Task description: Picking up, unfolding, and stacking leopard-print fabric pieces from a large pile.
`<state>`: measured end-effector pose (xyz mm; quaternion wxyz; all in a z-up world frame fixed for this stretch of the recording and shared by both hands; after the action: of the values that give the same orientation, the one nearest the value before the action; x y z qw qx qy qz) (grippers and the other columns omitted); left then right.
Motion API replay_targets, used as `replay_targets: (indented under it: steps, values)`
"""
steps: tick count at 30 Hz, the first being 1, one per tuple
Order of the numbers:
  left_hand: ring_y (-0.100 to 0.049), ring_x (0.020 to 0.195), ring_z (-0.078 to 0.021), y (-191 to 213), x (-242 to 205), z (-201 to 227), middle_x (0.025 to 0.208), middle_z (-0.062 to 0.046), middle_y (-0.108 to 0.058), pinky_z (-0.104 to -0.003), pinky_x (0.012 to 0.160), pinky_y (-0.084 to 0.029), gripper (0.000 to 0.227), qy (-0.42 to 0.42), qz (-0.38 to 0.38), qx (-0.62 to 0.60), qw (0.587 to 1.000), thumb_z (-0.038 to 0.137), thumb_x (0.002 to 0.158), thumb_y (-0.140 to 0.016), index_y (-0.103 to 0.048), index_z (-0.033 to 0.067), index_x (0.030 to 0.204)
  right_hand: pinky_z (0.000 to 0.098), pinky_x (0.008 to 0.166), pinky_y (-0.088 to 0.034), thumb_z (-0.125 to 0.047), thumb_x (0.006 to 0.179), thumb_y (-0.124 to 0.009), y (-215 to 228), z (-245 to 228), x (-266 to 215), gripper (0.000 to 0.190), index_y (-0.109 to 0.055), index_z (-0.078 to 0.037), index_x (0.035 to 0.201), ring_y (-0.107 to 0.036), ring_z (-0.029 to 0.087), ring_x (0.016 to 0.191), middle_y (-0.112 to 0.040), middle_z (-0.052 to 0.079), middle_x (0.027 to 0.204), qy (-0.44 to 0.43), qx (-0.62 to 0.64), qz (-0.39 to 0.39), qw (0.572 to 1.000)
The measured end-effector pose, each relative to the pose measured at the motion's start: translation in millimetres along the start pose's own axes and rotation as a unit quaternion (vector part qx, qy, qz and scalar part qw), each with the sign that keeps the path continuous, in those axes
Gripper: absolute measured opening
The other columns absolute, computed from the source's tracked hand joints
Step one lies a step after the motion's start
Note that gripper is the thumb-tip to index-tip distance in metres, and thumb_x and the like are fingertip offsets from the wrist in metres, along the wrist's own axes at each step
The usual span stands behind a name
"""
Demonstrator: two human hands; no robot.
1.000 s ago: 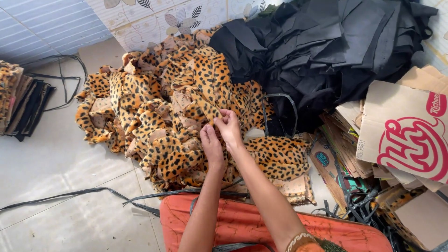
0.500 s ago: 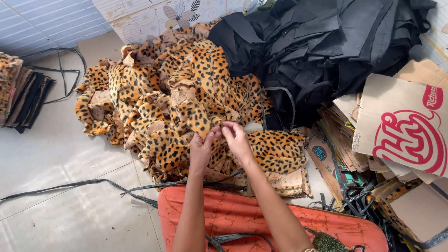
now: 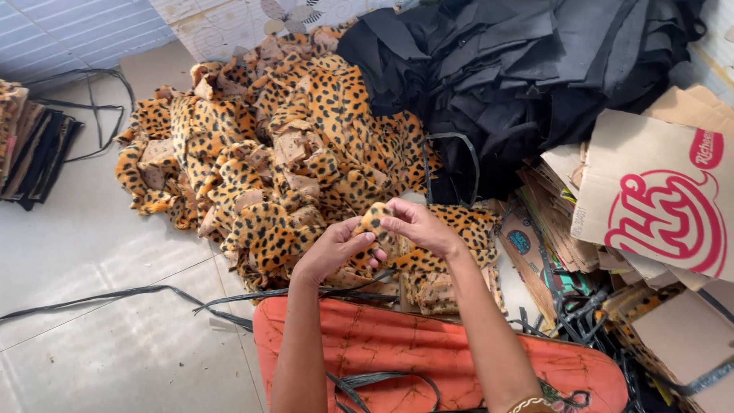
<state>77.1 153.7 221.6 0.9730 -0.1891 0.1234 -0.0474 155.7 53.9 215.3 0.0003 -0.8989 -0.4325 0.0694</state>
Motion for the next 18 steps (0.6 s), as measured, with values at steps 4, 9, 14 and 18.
replay_targets:
  steps: [4,9,14,18]
  values:
    - [-0.076,0.069,-0.0254,-12,19,-13,0.082,-0.026,-0.074,-0.040,0.070,-0.064,0.020,0.047,-0.002,0.114,0.992,0.002,0.097,-0.062,-0.059,-0.0091,0.114,0.0204,0.067,-0.045,-0.019,0.094,-0.076,24,9,-14,0.014,-0.066,-0.009,0.093,-0.051,0.004,0.072,-0.050,-0.008,0.077,-0.057,-0.011,0.008,0.998]
    - [-0.071,0.106,-0.0376,41,43,-64,0.111,-0.016,-0.075,-0.048,0.086,-0.054,0.043,0.107,0.132,0.394,0.903,0.035,0.084,-0.081,-0.067,0.0209,0.122,0.0250,0.055,-0.046,-0.014,0.085,-0.081,35,38,-12,0.014,-0.069,-0.007,0.088,-0.059,0.011,0.065,-0.059,-0.002,0.071,-0.122,-0.116,0.006,0.986]
    - [-0.055,0.123,-0.0347,55,16,-66,0.123,-0.014,-0.058,-0.052,0.103,-0.045,0.057,0.034,0.346,0.285,0.894,0.055,0.091,-0.072,-0.054,0.0129,0.125,0.0264,0.060,-0.057,-0.005,0.087,-0.077,52,76,3,0.016,-0.067,-0.005,0.100,-0.068,0.013,0.073,-0.065,0.001,0.082,-0.128,0.084,0.146,0.977]
    - [-0.052,0.133,-0.0417,-7,8,-130,0.137,-0.031,-0.053,-0.053,0.112,-0.043,0.092,0.189,0.198,-0.120,0.954,0.075,0.099,-0.027,-0.044,-0.0077,0.137,0.0345,0.067,-0.067,-0.001,0.088,-0.073,58,111,1,0.030,-0.063,-0.008,0.115,-0.077,0.023,0.081,-0.073,0.007,0.100,-0.126,0.278,0.212,0.928]
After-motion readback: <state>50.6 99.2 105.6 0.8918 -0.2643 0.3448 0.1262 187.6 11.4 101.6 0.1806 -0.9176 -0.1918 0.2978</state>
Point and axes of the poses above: each hand's wrist, its own x-axis towards the middle knuckle, its own y-axis out of the back of the hand, z = x × y, the point moved 9 cm from there along x, towards the middle knuckle
